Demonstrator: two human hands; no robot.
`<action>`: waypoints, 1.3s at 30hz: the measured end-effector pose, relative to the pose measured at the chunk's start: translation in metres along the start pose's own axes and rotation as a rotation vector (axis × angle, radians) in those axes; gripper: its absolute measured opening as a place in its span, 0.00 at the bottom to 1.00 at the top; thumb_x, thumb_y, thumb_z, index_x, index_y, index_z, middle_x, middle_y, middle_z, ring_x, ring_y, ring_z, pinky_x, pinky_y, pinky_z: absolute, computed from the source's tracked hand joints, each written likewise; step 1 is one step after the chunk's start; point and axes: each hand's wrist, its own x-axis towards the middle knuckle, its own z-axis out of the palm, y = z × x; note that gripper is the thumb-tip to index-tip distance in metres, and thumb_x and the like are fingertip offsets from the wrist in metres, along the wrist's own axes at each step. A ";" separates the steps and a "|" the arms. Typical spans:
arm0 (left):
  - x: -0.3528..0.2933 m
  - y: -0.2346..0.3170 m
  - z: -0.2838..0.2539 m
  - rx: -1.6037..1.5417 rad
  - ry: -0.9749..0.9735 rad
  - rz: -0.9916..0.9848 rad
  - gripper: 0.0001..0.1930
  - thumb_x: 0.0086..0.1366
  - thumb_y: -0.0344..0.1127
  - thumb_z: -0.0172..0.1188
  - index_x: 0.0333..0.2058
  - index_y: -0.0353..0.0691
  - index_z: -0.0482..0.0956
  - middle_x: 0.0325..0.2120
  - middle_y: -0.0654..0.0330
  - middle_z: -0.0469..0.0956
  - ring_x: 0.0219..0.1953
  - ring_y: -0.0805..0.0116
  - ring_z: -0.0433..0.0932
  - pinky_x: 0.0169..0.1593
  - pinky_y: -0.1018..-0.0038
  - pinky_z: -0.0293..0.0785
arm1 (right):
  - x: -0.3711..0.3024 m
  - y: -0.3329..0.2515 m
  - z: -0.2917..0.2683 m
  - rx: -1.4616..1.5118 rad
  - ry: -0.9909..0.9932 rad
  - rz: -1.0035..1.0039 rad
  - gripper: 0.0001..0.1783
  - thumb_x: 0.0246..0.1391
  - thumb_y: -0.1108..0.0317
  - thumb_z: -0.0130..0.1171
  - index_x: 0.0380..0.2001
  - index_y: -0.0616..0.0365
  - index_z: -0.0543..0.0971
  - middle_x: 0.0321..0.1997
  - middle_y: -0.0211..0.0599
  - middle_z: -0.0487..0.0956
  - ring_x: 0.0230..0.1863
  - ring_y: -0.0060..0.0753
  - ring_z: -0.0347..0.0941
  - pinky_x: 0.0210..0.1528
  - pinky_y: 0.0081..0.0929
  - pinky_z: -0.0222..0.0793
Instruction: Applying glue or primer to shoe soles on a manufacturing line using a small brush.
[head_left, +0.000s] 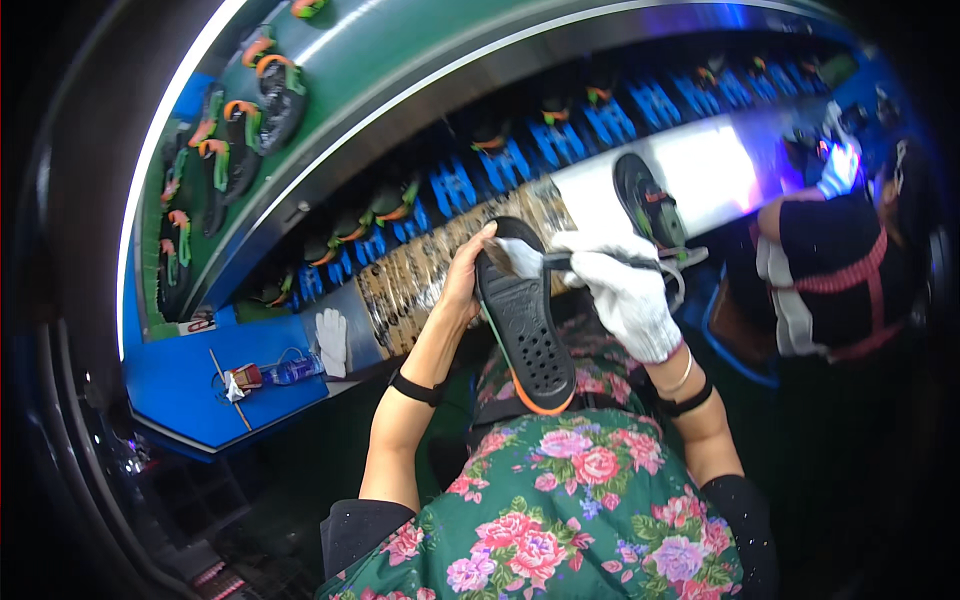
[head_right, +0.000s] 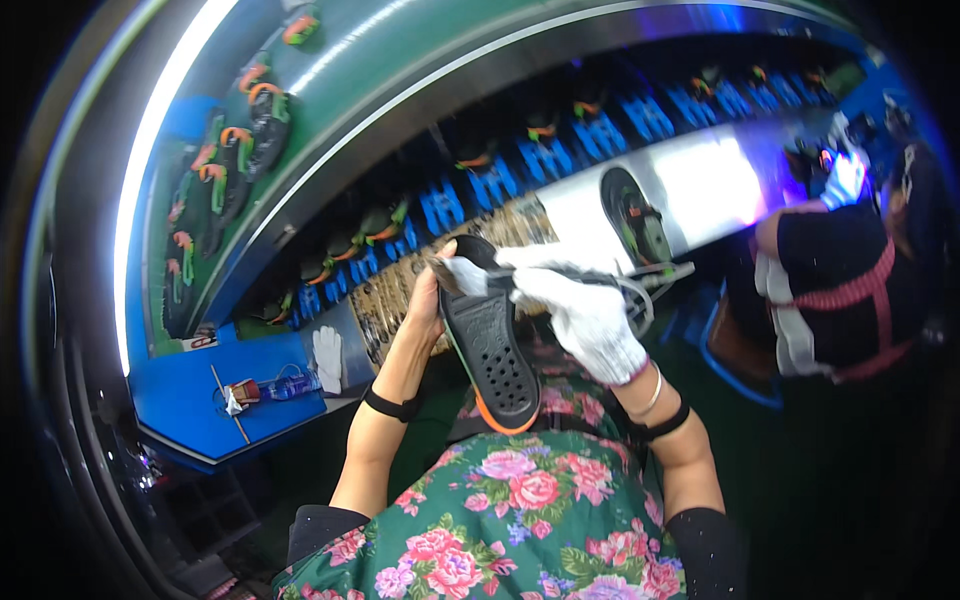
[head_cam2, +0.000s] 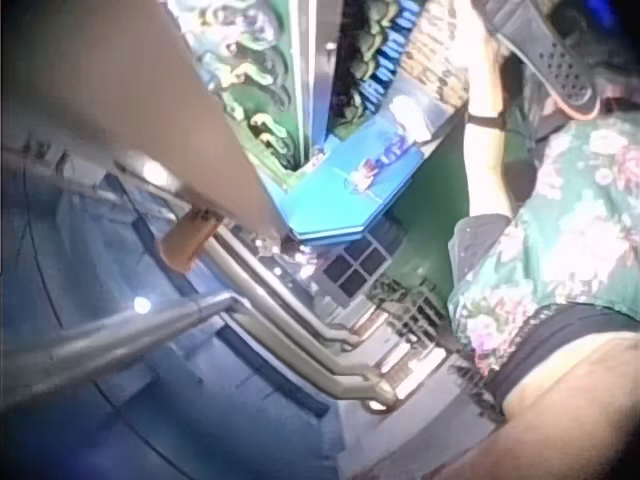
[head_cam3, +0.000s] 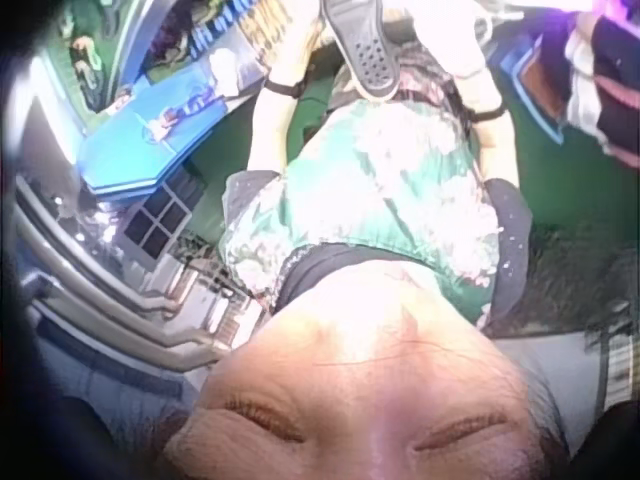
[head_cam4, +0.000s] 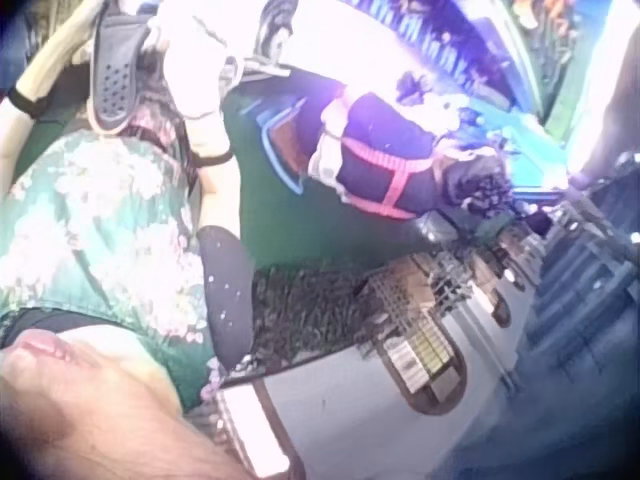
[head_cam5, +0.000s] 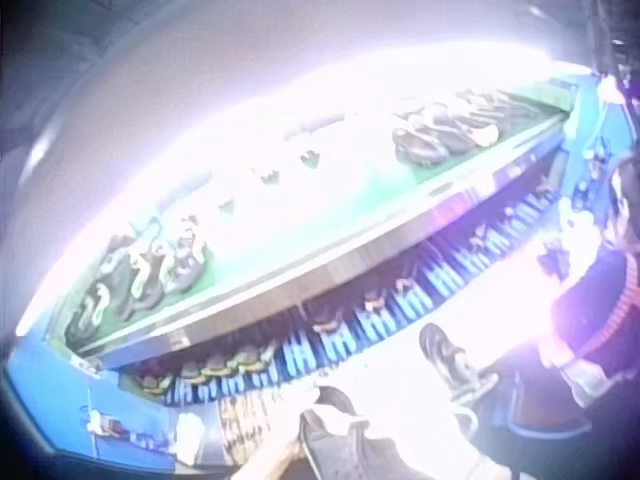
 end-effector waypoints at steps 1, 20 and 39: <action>-0.001 -0.015 -0.004 -0.179 -0.095 -0.056 0.22 0.75 0.52 0.53 0.48 0.37 0.81 0.42 0.56 0.86 0.43 0.64 0.86 0.47 0.65 0.85 | 0.001 0.000 0.000 -0.011 -0.011 0.033 0.14 0.54 0.81 0.62 0.44 0.70 0.85 0.48 0.50 0.86 0.37 0.31 0.83 0.45 0.26 0.80; -0.042 -0.055 0.096 -0.458 -0.337 -0.175 0.62 0.55 0.91 0.20 0.58 0.38 0.73 0.44 0.49 0.80 0.41 0.51 0.83 0.47 0.54 0.83 | -0.021 -0.022 -0.015 -0.503 0.066 -0.190 0.10 0.55 0.83 0.64 0.41 0.71 0.85 0.34 0.40 0.84 0.26 0.25 0.81 0.26 0.21 0.77; -0.023 -0.087 0.092 -0.168 -0.055 0.129 0.50 0.67 0.82 0.30 0.68 0.43 0.66 0.61 0.57 0.74 0.62 0.61 0.73 0.67 0.61 0.69 | -0.020 -0.002 -0.027 -1.108 -0.177 -0.861 0.19 0.51 0.75 0.67 0.49 0.59 0.85 0.48 0.42 0.86 0.51 0.46 0.83 0.53 0.40 0.78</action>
